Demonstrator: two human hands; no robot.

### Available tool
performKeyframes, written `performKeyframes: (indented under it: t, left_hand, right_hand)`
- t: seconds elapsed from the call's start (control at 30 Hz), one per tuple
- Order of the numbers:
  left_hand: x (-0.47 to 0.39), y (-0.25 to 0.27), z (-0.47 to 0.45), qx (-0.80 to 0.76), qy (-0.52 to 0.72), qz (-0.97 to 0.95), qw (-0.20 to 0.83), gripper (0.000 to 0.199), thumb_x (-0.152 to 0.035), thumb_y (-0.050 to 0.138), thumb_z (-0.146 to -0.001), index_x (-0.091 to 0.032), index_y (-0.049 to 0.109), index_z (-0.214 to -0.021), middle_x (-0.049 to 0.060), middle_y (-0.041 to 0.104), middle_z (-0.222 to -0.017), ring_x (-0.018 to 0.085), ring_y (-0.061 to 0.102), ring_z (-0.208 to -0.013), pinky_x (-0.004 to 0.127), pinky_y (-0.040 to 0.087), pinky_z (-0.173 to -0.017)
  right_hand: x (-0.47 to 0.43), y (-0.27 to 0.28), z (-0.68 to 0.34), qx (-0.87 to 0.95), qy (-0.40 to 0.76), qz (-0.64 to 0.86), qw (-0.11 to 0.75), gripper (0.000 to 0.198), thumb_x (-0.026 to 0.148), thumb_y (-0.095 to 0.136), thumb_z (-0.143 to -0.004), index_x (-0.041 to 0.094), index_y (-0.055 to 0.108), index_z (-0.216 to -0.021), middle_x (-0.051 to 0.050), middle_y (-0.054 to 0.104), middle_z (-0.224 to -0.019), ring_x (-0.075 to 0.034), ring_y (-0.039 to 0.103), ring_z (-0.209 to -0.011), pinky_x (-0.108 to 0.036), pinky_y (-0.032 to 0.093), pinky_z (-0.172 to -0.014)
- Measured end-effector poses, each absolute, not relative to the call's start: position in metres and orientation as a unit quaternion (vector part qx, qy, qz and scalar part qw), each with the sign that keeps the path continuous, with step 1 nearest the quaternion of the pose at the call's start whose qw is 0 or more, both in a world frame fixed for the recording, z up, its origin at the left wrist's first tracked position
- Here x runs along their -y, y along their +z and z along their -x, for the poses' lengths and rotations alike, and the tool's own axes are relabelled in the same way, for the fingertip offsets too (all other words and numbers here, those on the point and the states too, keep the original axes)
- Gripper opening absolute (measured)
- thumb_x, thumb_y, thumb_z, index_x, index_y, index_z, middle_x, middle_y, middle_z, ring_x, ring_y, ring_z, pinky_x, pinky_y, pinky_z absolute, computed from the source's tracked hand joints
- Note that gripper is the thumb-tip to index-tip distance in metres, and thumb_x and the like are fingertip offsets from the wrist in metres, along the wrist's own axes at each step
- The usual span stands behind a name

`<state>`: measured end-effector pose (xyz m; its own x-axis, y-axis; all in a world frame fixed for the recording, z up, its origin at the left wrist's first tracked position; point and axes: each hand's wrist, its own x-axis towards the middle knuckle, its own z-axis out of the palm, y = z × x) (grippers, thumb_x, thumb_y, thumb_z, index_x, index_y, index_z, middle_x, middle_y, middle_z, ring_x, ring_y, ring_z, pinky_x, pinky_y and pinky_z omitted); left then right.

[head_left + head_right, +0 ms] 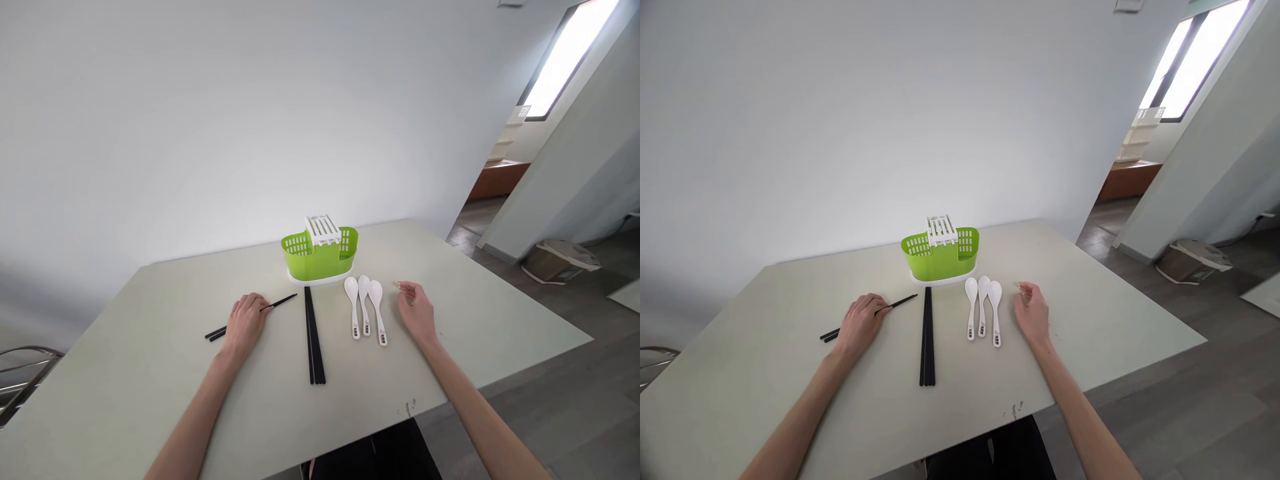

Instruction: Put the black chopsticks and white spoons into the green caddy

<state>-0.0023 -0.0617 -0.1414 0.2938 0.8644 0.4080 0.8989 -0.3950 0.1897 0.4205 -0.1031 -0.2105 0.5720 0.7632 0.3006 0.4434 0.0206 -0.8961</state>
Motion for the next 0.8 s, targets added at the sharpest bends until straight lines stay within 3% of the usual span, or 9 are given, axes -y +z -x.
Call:
performKeyframes:
  t: [0.4, 0.6, 0.7, 0.8]
  left_hand:
    - [0.068, -0.14, -0.001, 0.543, -0.241, 0.803, 0.047, 0.029, -0.038, 0.038, -0.104, -0.023, 0.06, -0.092, 0.012, 0.067, -0.103, 0.029, 0.064, -0.091, 0.046, 0.05, -0.086]
    - [0.081, -0.12, -0.014, 0.586, -0.363, 0.724, -0.033, 0.022, -0.041, 0.039, -0.105, -0.024, 0.053, -0.105, 0.002, 0.066, -0.087, 0.02, 0.06, -0.07, 0.033, 0.045, -0.067]
    - [0.091, -0.105, -0.024, 0.581, -0.491, 0.645, -0.071, 0.022, -0.045, 0.052, -0.1, -0.023, 0.053, -0.108, -0.002, 0.058, -0.078, 0.015, 0.052, -0.062, 0.028, 0.042, -0.063]
    - [0.101, -0.09, -0.03, 0.549, -0.583, 0.585, -0.13, 0.028, -0.05, 0.061, -0.096, -0.023, 0.056, -0.1, -0.007, 0.036, -0.065, 0.012, 0.039, -0.056, 0.024, 0.035, -0.054]
  right_hand:
    - [0.102, -0.216, -0.422, 0.439, 0.148, 0.676, 0.572, 0.033, 0.035, 0.055, -0.082, 0.022, 0.062, -0.112, -0.012, 0.073, -0.12, -0.027, 0.069, -0.11, -0.046, 0.051, -0.103]
    - [0.102, -0.216, -0.423, 0.439, 0.154, 0.674, 0.574, 0.032, 0.034, 0.056, -0.081, 0.022, 0.061, -0.11, -0.012, 0.073, -0.119, -0.027, 0.069, -0.11, -0.047, 0.051, -0.103]
    - [0.103, -0.216, -0.423, 0.442, 0.152, 0.672, 0.575, 0.031, 0.033, 0.056, -0.081, 0.022, 0.061, -0.11, -0.012, 0.073, -0.119, -0.027, 0.069, -0.11, -0.047, 0.052, -0.102]
    - [0.103, -0.216, -0.423, 0.444, 0.148, 0.67, 0.576, 0.031, 0.032, 0.056, -0.082, 0.022, 0.061, -0.11, -0.012, 0.073, -0.118, -0.027, 0.069, -0.108, -0.046, 0.052, -0.102]
